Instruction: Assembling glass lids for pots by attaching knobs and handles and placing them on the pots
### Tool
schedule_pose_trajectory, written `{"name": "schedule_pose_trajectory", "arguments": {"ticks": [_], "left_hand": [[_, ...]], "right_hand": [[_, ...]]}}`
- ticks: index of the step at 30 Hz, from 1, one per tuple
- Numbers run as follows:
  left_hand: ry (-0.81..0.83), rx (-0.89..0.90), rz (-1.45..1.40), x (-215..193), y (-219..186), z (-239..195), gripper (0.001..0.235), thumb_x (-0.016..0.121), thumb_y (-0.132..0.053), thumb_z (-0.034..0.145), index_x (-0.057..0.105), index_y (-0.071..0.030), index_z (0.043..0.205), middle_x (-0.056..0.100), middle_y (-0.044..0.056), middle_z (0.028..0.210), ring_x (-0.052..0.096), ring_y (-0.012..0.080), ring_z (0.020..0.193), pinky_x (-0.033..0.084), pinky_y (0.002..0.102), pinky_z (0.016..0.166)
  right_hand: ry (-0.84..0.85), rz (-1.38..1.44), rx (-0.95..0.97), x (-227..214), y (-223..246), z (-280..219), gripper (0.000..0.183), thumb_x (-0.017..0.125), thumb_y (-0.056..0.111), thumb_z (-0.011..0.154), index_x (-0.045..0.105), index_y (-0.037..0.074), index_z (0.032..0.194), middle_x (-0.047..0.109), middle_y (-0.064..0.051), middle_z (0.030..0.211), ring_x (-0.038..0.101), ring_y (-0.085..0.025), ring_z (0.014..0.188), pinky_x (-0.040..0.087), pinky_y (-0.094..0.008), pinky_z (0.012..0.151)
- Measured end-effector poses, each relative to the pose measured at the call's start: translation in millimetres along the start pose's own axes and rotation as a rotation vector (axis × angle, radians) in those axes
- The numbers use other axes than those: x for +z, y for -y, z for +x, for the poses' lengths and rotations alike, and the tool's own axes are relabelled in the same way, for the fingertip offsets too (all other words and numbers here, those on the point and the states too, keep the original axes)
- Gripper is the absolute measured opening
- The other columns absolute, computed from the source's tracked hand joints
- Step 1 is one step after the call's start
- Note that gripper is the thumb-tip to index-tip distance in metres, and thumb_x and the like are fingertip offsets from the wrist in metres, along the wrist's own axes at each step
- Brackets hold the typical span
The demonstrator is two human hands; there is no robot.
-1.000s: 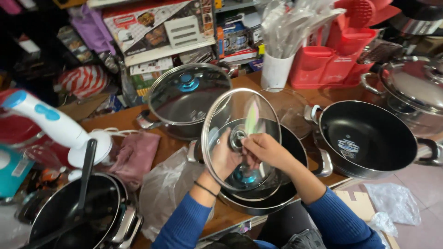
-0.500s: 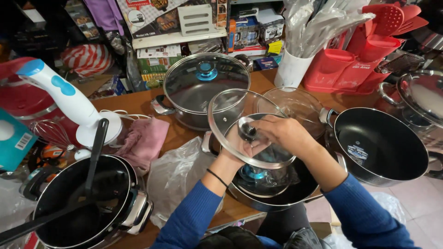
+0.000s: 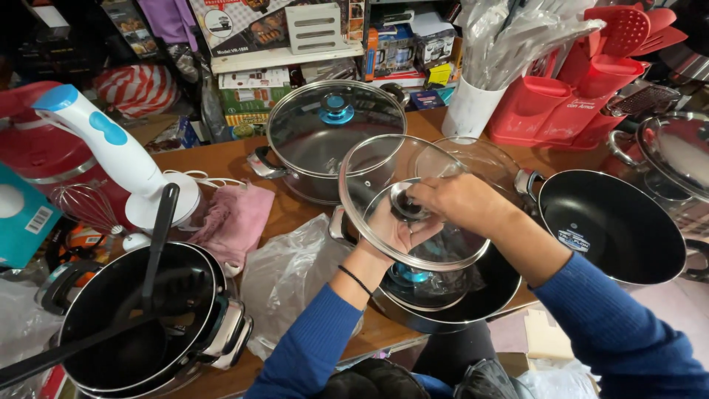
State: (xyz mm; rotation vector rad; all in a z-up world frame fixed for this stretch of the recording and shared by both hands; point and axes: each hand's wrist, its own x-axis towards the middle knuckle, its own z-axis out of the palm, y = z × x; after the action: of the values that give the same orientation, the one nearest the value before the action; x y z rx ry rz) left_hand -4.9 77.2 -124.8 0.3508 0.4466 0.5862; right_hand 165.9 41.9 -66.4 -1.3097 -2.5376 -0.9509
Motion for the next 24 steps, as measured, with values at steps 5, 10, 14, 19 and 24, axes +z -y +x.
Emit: {"name": "schedule_pose_trajectory", "arguments": {"ticks": [5,10,14,19,24], "left_hand": [[0.027,-0.024,-0.002,-5.0,3.4,4.0,0.056,0.046,-0.062,0.102,0.057,-0.011,0.122,0.069,0.024,0.126,0.069,0.0435,0.112,0.062,0.054,0.094],[0.036,-0.019,0.001,-7.7,4.3,3.1,0.055,0.048,-0.060,0.101,0.058,-0.010,0.121,0.071,0.023,0.122,0.070,0.0429,0.110,0.062,0.055,0.093],[0.069,-0.024,0.012,-10.6,11.1,4.1,0.057,0.051,-0.059,0.101,0.060,-0.006,0.121,0.070,0.024,0.122,0.071,0.0420,0.109,0.063,0.054,0.093],[0.077,-0.011,0.025,-37.0,14.9,34.8,0.056,0.052,-0.058,0.101,0.060,-0.006,0.123,0.069,0.025,0.125,0.070,0.0429,0.111,0.062,0.056,0.094],[0.069,-0.008,0.028,-45.1,20.7,45.0,0.056,0.052,-0.059,0.101,0.061,-0.008,0.123,0.070,0.023,0.124,0.071,0.0434,0.109,0.062,0.056,0.093]], "right_hand": [[0.171,-0.104,-0.093,-10.6,-7.4,4.8,0.027,0.061,0.044,0.094,0.050,0.030,0.114,0.065,0.009,0.094,0.074,-0.017,0.077,0.060,-0.031,0.058],[0.253,-0.061,-0.101,-3.2,-10.0,5.6,0.027,0.057,0.040,0.095,0.046,0.032,0.118,0.061,0.004,0.095,0.072,-0.023,0.076,0.060,-0.038,0.057],[0.196,-0.055,-0.110,-13.6,-6.2,12.7,0.020,0.039,0.048,0.101,0.047,0.031,0.109,0.057,0.008,0.086,0.072,-0.020,0.072,0.058,-0.036,0.054],[0.061,-0.036,-0.010,27.1,-1.9,3.0,0.024,0.037,0.045,0.104,0.050,0.026,0.107,0.057,0.004,0.070,0.068,-0.026,0.054,0.055,-0.041,0.047],[0.012,-0.128,0.209,18.9,17.3,5.9,0.025,0.045,0.045,0.101,0.052,0.024,0.088,0.057,0.005,0.049,0.065,-0.024,0.042,0.051,-0.039,0.040]]}}
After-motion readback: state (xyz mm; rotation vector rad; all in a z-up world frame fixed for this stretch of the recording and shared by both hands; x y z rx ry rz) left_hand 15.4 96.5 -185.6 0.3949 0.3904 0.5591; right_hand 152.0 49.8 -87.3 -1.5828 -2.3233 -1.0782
